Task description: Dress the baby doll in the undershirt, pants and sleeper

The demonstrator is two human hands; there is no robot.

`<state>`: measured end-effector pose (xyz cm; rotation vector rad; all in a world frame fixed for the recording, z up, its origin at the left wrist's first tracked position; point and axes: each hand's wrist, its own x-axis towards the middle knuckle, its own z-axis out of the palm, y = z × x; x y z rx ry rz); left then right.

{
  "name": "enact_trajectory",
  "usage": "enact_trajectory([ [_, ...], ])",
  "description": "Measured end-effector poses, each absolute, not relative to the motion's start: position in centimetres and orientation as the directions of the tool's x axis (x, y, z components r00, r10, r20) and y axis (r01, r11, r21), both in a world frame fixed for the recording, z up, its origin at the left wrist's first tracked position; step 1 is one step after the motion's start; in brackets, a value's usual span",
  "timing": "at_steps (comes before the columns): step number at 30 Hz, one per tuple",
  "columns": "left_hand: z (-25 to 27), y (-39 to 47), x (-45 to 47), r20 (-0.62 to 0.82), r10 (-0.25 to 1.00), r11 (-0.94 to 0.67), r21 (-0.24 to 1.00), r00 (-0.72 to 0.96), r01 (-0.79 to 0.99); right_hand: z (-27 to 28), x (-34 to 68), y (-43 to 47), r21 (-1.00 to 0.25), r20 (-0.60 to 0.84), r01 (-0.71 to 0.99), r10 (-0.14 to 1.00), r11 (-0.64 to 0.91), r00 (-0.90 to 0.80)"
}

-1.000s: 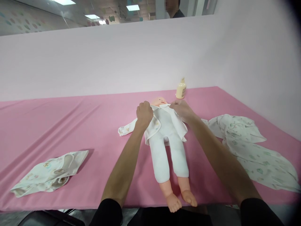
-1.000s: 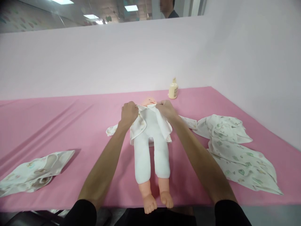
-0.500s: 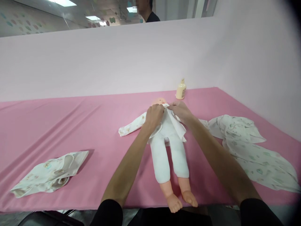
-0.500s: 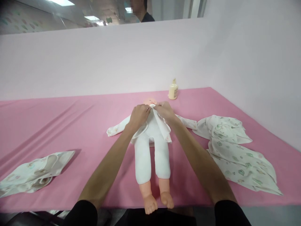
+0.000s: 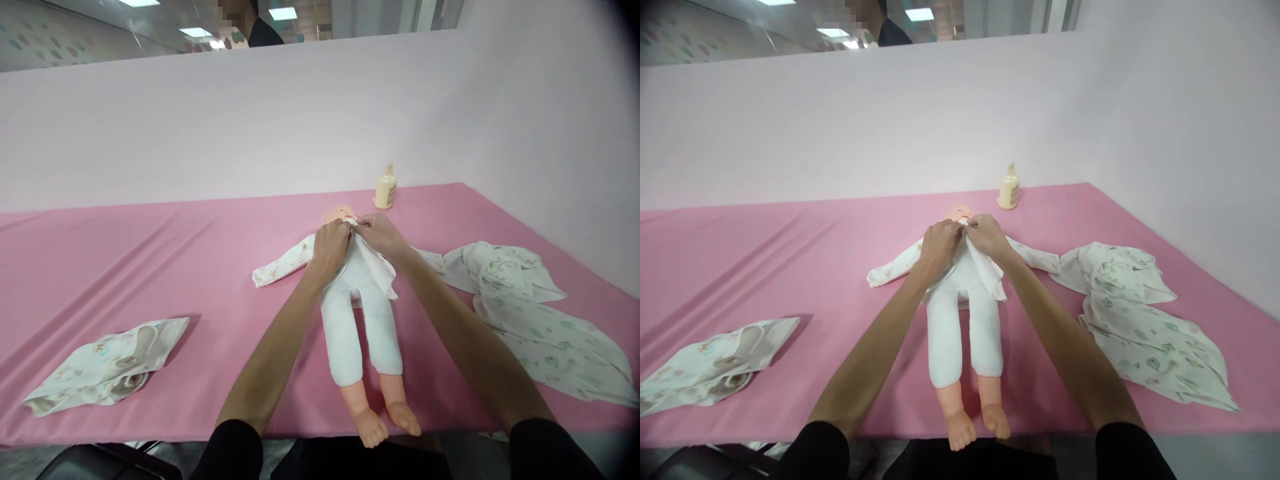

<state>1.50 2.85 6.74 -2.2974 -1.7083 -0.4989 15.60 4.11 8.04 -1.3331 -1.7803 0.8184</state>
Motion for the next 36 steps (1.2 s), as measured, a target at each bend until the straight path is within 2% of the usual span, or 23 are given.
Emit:
enact_trajectory([
  [6,6.4,3.3,1.3,0.434,0.866,-0.3,0.054,0.248,0.952,8.4,16.7,4.0,-0.883,0.215,0.359,0.94,0.303,-0.266],
  [12,6.0,3.9,1.2,0.475,0.851,-0.328,0.144,0.226,0.934,6.6,16.8,6.1,-0.987,0.125,0.074,0.965,0.145,-0.23],
  [16,5.9,4.4,1.1,0.494,0.844,-0.337,0.188,0.208,0.923,5.4,16.4,7.0,-0.997,0.078,-0.011,0.978,0.077,-0.194],
  [23,5.5,4.8,0.7,0.516,0.843,-0.349,0.309,0.153,0.885,5.7,16.2,6.5,-0.995,0.102,-0.045,0.963,0.093,-0.251],
  [29,5.5,4.9,0.7,0.525,0.844,-0.383,0.447,0.11,0.808,5.6,16.0,6.4,-0.989,0.131,0.037,0.975,0.14,-0.179],
  [32,5.9,4.8,0.5,0.452,0.886,-0.364,0.551,0.097,0.751,5.3,15.9,6.5,-0.966,0.191,0.138,0.961,0.22,-0.199],
  [36,6.6,4.6,-0.4,0.258,0.957,-0.288,0.773,0.136,0.565,5.0,15.9,6.6,-0.904,0.29,0.25,0.927,0.347,-0.236],
])
